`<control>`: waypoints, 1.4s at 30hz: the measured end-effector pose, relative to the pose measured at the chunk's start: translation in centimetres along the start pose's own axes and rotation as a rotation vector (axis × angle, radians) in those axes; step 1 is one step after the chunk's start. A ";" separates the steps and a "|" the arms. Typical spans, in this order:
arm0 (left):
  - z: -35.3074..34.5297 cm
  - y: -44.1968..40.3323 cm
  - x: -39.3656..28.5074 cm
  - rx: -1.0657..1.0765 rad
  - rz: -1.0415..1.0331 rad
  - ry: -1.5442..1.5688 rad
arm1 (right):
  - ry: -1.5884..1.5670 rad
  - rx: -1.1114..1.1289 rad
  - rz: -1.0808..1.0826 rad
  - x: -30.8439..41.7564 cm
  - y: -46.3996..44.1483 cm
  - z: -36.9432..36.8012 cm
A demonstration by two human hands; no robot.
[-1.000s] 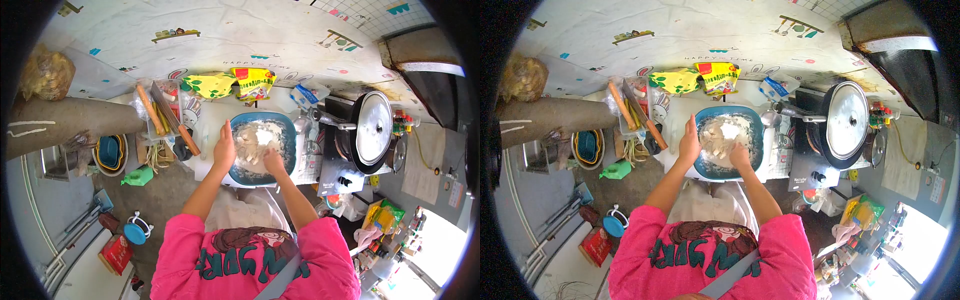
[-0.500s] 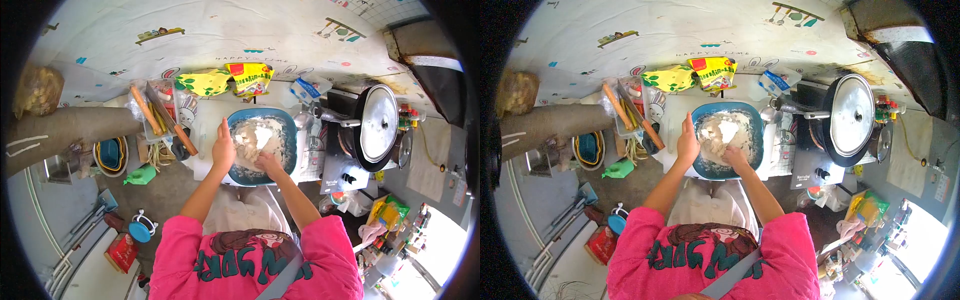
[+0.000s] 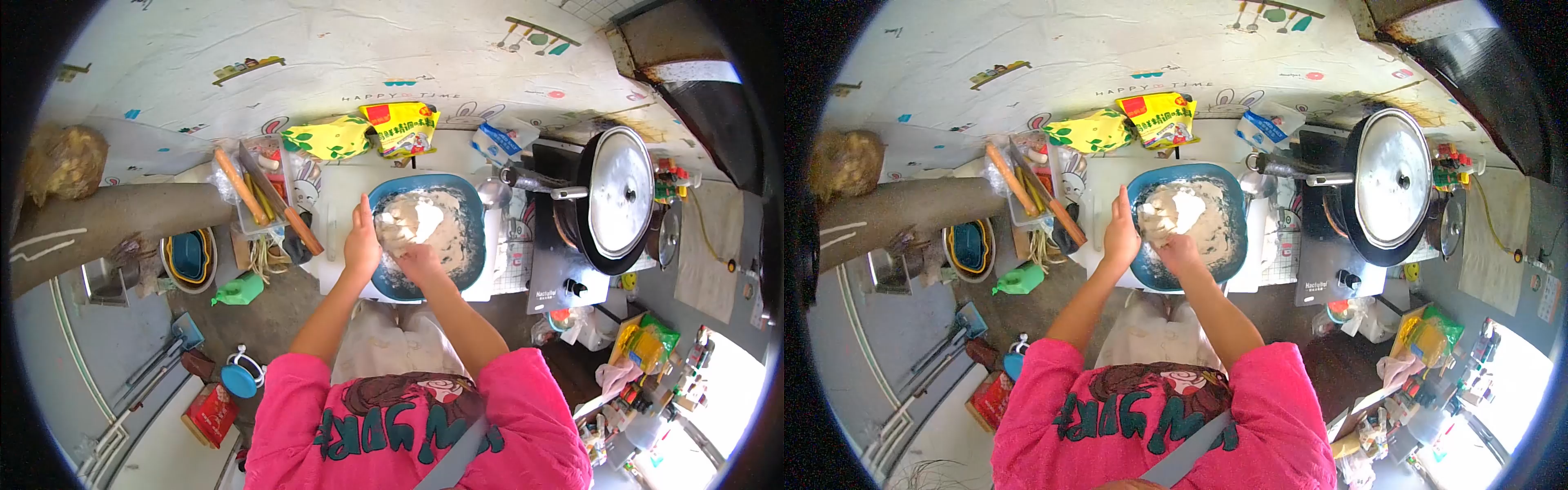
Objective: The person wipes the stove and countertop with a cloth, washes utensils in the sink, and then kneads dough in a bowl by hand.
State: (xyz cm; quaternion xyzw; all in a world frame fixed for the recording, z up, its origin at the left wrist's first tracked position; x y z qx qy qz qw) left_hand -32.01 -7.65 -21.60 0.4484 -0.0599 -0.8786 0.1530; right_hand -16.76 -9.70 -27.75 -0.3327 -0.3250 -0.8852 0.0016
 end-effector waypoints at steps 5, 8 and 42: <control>0.2 0.3 -0.3 0.011 -0.010 0.057 | 0.272 -0.242 0.015 4.0 0.6 5.7; -0.1 0.2 0.5 -0.036 -0.101 0.089 | -0.317 0.009 0.021 1.0 -1.9 4.3; 0.1 0.2 -0.3 0.004 -0.002 0.080 | -0.261 0.022 -0.098 -12.4 -4.8 -0.5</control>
Point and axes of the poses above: each hand's wrist, its own y-axis away from the middle knuckle, its own z-axis out of the back of the hand, x = y × z, the point moved 8 cm from there along -y, towards the middle knuckle, and after that the axes turned 14 degrees about y, right-handed, at the moved point
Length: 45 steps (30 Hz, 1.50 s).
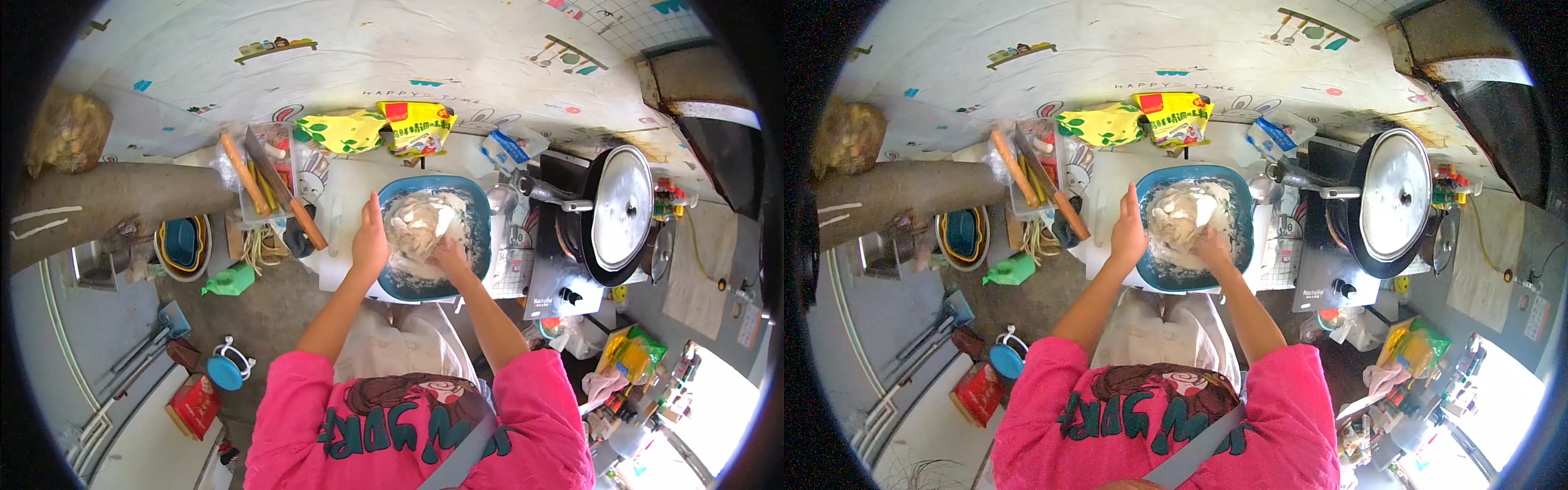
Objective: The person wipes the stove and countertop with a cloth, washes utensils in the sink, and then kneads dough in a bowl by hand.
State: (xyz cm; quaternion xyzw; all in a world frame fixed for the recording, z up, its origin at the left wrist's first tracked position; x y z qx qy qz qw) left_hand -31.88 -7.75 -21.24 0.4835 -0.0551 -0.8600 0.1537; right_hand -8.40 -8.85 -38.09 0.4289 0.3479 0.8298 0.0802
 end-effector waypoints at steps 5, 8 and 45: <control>-0.3 0.0 0.2 -0.025 -0.046 -0.007 | -0.589 0.054 -0.225 4.9 4.7 -1.7; -0.5 -0.3 0.5 -0.007 -0.016 -0.023 | -0.519 0.081 -0.082 6.5 4.6 -2.4; 0.1 0.0 0.5 -0.010 -0.045 0.064 | 1.624 -0.029 0.441 20.3 1.7 -2.5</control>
Point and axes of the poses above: each hand's wrist, its own y-axis away from the middle knuckle, its own z-axis out of the back of the hand, x = y × z, the point moved 8 cm from there along -y, towards the middle knuckle, and after that the axes turned 14 degrees about y, right-handed, at the moved point
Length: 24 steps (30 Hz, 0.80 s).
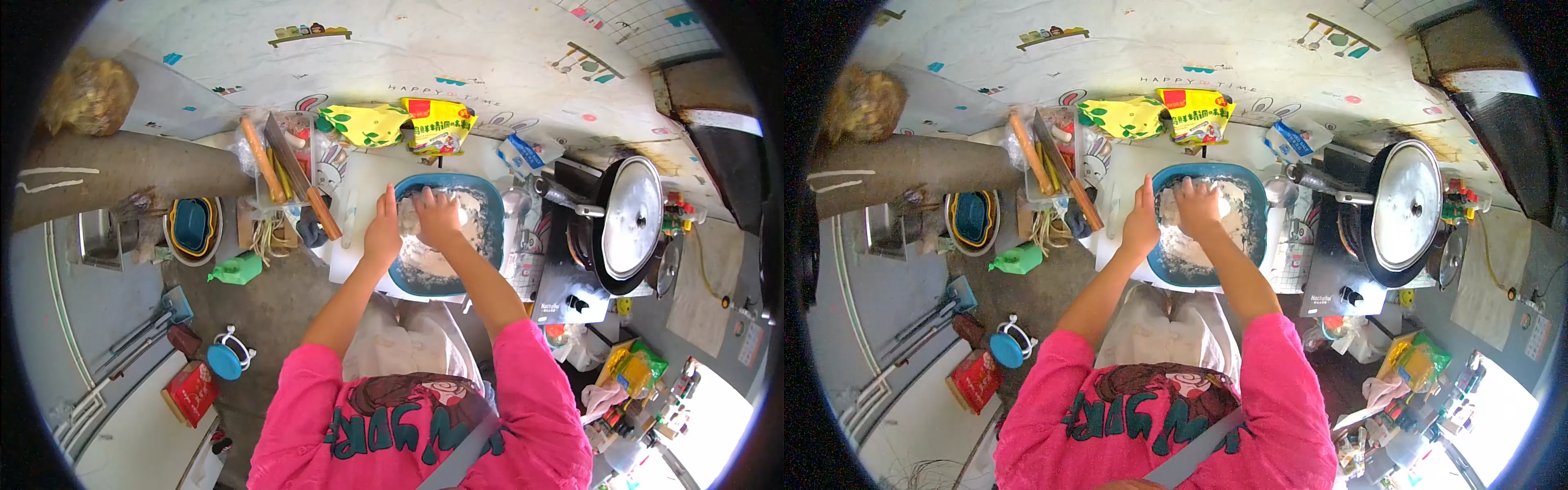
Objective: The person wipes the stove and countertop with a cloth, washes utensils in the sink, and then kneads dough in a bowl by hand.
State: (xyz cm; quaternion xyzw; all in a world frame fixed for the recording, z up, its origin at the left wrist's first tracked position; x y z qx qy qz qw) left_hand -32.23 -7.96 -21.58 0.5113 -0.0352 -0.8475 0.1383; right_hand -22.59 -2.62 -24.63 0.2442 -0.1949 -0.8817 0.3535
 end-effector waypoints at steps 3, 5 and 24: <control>0.2 0.1 -0.2 -0.016 -0.017 0.005 | -0.223 0.127 -0.125 -1.4 0.3 1.3; 0.2 0.0 0.1 0.006 0.024 -0.010 | -0.524 0.204 -0.294 -3.0 0.5 -1.1; -0.5 -0.2 0.5 -0.020 0.038 -0.061 | -0.571 0.005 -0.449 -4.1 -0.5 -3.0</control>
Point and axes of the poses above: each hand's wrist, its own y-axis away from the middle knuckle, its own z-axis out of the back of the hand, x = y × z, the point moved 8 cm from there along -y, towards the middle knuckle, and after that the axes turned 14 degrees about y, right-handed, at the moved point
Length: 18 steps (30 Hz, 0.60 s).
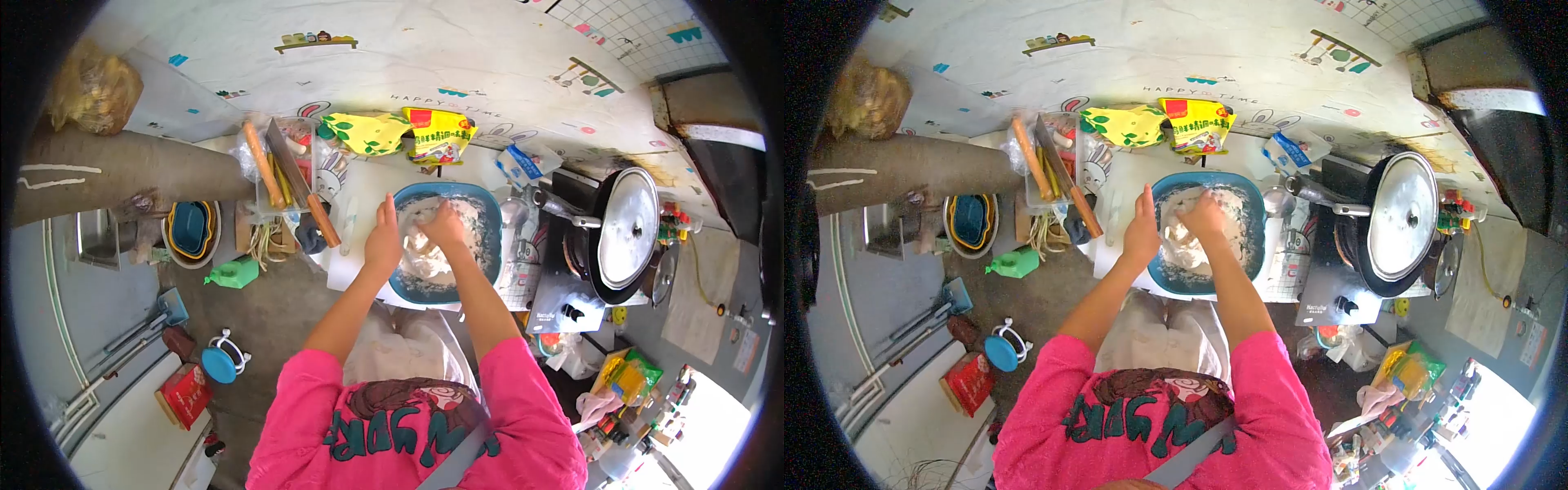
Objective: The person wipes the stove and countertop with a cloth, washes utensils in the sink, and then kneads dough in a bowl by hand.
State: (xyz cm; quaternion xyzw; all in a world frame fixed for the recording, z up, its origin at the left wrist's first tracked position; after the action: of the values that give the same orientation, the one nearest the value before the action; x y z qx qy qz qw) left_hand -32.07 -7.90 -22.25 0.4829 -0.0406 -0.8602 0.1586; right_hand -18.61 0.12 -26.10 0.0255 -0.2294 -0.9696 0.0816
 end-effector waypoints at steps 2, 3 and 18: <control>0.1 0.2 -0.1 0.013 0.019 0.000 | -0.019 0.203 0.179 0.4 0.6 0.8; 0.2 0.1 -0.4 0.016 0.024 0.001 | -0.070 0.172 0.236 0.4 0.9 0.8; 0.6 0.4 -0.7 0.011 0.027 0.031 | 0.125 -0.013 0.554 2.2 8.9 2.9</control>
State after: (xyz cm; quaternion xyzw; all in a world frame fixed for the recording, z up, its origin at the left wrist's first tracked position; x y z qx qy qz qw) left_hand -32.16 -8.11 -21.33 0.4964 -0.0495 -0.8502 0.1680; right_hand -19.76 -6.82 -19.53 0.0208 -0.2158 -0.9083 0.3578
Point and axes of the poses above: each hand's wrist, its own y-axis away from the middle knuckle, its own z-axis out of the back of the hand, x = y × z, the point moved 8 cm from there along -y, towards the middle knuckle, and after that the axes turned 14 degrees about y, right-handed, at the moved point
